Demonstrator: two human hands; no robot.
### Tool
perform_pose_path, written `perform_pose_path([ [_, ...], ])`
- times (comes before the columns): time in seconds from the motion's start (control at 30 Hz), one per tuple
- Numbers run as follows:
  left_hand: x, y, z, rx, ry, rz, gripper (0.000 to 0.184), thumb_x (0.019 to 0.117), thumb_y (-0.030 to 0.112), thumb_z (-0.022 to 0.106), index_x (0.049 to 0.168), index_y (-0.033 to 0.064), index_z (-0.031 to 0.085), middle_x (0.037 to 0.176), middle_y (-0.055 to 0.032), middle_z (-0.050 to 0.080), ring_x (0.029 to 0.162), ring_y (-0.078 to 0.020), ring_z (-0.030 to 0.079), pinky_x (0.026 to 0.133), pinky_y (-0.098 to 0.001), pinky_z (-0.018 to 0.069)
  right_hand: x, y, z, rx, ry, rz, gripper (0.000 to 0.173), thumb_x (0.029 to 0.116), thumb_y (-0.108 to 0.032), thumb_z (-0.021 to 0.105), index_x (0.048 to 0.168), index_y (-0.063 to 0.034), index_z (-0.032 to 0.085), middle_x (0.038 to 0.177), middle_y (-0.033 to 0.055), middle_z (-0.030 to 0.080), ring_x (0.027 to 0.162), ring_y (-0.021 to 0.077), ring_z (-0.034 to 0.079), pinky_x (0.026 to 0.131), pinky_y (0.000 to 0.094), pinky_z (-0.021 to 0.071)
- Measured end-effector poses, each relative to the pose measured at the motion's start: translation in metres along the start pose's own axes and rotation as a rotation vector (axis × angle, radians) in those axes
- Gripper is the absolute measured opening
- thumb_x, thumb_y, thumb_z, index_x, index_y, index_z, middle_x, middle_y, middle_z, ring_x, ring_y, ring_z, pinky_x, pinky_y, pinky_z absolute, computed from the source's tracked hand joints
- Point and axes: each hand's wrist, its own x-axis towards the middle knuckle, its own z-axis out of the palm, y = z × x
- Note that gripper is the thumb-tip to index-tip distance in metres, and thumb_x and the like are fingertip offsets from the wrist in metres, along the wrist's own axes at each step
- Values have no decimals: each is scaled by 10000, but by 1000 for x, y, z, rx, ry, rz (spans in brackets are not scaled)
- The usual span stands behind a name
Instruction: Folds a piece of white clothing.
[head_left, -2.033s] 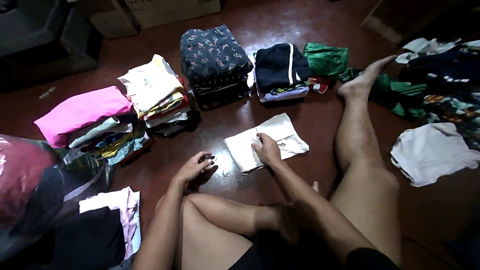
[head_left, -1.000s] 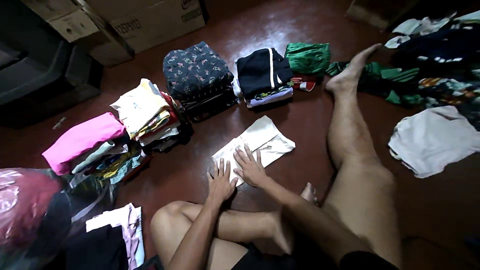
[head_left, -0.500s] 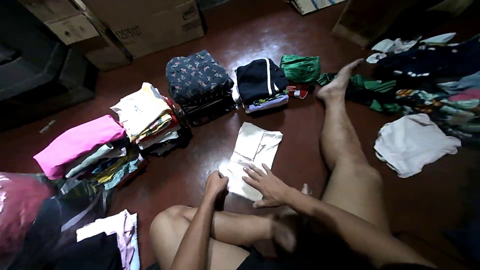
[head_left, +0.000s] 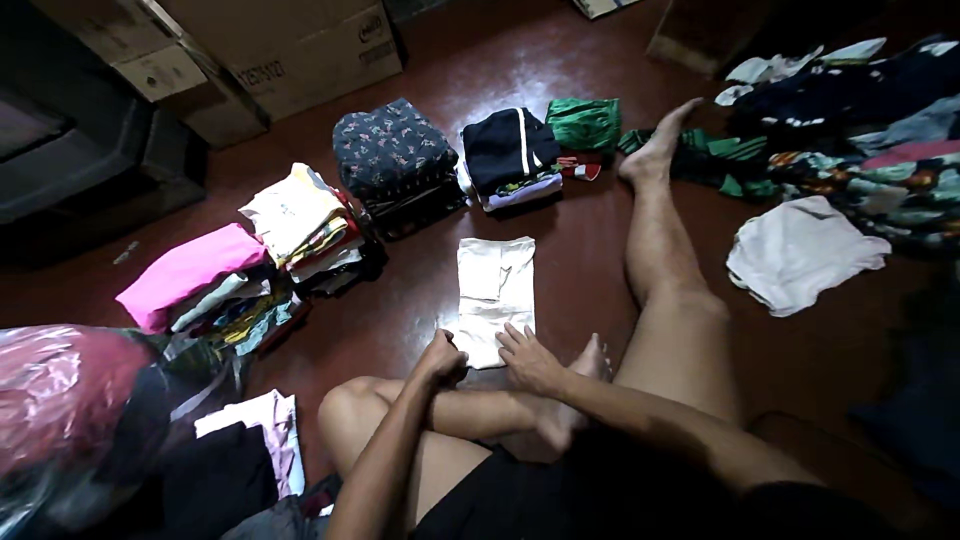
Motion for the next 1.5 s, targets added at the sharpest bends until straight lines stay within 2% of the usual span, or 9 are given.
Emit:
perform_pose_path([
  [0.23,-29,21,3,-800,-61,-21,592,943,18,622,1488,37,393,1211,-225,618,912,-304,708,767,-442,632,-18,0,-28,-8,135,-20,340,949,-311,618,1237,-133,641,1455,118,569,1437,397,436,1114,727,334],
  [0.33,-42,22,-1,-877,-109,-18,561,971,40,605,1488,43,387,1168,-228,637,912,-310,718,785,-438,633,-21,2,-32,-30,182,7,205,963,-192,577,1117,-95,669,1188,138,690,1219,387,613,1069,677,411],
  [0.47,-42,7,-31,-202,87,201,566,973,43,602,1508,89,427,1347,-157,594,1094,-241,669,886,-416,590,-16,6,-67,86,216,23,234,956,-226,559,1097,-123,715,1018,114,717,974,314,698,940,573,508],
  [0.6,-32,-2,-39,314,1,532,1012,685,207,896,1572,257,411,1708,-108,176,1537,-366,247,1185,-574,359,-5,13,-109,278,147,50,290,970,-307,574,1162,-154,730,1055,90,749,999,291,714,870,561,547],
  [0.67,-24,8,-26,213,-49,578,974,681,298,922,1540,272,464,1665,-35,302,1502,-248,339,1189,-496,392,11,24,-127,373,119,74,307,969,-336,592,1197,-178,724,1094,82,752,1032,280,713,893,573,554],
  [0.8,9,40,-15,-289,34,517,342,986,269,664,1210,11,670,1058,-110,747,963,-175,729,913,-410,602,45,63,-143,610,252,220,327,944,-322,712,1217,-143,726,1120,88,746,1036,244,712,957,533,556],
  [0.93,60,69,-7,-566,128,462,411,1100,307,470,1293,-26,615,1090,-167,731,993,-213,725,935,-424,597,79,119,-117,861,237,426,823,767,-243,893,1482,-215,486,1189,153,699,1016,307,702,898,564,579],
  [1.3,94,108,23,-59,668,232,584,1039,434,508,1542,157,405,1412,-192,585,1250,-355,613,1020,-580,514,105,126,-60,605,594,628,451,937,-197,725,1371,-152,615,1242,152,666,1090,329,666,937,570,549],
  [1.5,86,77,57,567,823,720,528,1049,435,368,1571,374,416,1710,-19,227,1589,-282,130,1251,-630,95,96,116,-68,497,704,636,433,945,-243,706,1364,-174,621,1419,143,554,1281,346,552,1034,565,491],
])
